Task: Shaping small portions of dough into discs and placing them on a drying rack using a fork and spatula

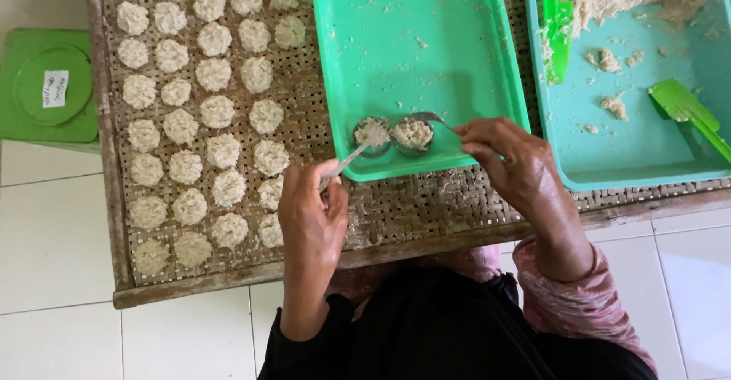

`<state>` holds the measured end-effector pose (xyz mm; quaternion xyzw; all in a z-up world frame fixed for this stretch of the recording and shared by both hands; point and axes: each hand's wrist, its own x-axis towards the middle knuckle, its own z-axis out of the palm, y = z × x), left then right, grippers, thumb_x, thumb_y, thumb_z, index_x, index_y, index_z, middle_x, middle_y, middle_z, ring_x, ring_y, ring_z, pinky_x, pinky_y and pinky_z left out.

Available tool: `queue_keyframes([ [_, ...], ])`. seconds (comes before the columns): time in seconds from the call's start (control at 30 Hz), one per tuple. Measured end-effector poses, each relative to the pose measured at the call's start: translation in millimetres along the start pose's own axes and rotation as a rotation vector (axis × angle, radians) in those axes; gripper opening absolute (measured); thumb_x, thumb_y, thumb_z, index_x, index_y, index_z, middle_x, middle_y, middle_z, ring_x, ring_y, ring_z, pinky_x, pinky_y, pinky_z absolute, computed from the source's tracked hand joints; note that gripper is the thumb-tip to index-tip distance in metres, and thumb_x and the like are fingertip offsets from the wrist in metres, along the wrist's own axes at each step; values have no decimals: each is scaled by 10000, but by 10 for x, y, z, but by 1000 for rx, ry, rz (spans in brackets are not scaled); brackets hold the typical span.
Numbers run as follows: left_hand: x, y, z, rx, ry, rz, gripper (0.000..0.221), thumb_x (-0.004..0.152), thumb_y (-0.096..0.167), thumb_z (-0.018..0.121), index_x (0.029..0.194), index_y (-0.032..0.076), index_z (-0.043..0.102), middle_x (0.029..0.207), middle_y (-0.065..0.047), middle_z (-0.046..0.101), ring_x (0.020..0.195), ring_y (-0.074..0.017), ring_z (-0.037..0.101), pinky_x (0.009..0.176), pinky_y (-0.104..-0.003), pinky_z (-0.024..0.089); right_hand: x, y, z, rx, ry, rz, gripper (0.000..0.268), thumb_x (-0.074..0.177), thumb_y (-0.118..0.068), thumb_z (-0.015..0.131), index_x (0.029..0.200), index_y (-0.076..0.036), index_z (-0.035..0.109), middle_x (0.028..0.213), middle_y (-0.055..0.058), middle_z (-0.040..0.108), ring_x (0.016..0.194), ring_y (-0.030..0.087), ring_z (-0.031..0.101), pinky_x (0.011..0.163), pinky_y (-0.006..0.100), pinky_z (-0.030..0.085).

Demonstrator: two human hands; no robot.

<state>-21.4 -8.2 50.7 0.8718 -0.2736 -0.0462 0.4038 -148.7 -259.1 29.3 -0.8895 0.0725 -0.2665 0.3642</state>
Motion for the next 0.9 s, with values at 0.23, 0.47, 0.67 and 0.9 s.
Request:
queue_keyframes([
  [0.23,-26,-91,9,-14,19,-26,271,925,-77,620,1194,-59,648,953,-197,587,790,-260,652,589,-317,553,50,-256,-127,-26,-7,19,105,1030,-154,682,986,-59,693,995,168,746,976,381,747,838,472,607],
  [0.47,-52,-137,-1,-17,6,-71,286,935,-66,610,1217,-55,654,959,-195,588,798,-257,660,597,-320,551,35,-212,18,-25,-79,-8,103,1029,-182,666,981,-94,690,1008,131,752,962,346,750,806,459,610],
  [0.67,-56,-206,69,-12,-6,-82,278,936,-60,603,1210,-62,651,958,-207,591,793,-273,666,595,-324,567,55,-215,-55,-76,-63,-2,112,1039,-189,673,980,-95,686,1013,125,747,973,342,749,809,437,606],
  [0.9,-17,-11,6,-7,-44,-83,269,936,-60,591,1199,-63,644,948,-197,577,784,-274,666,589,-326,575,138,-341,-82,1,-75,8,78,1032,-126,670,988,-68,696,1020,157,740,965,362,749,808,463,611],
])
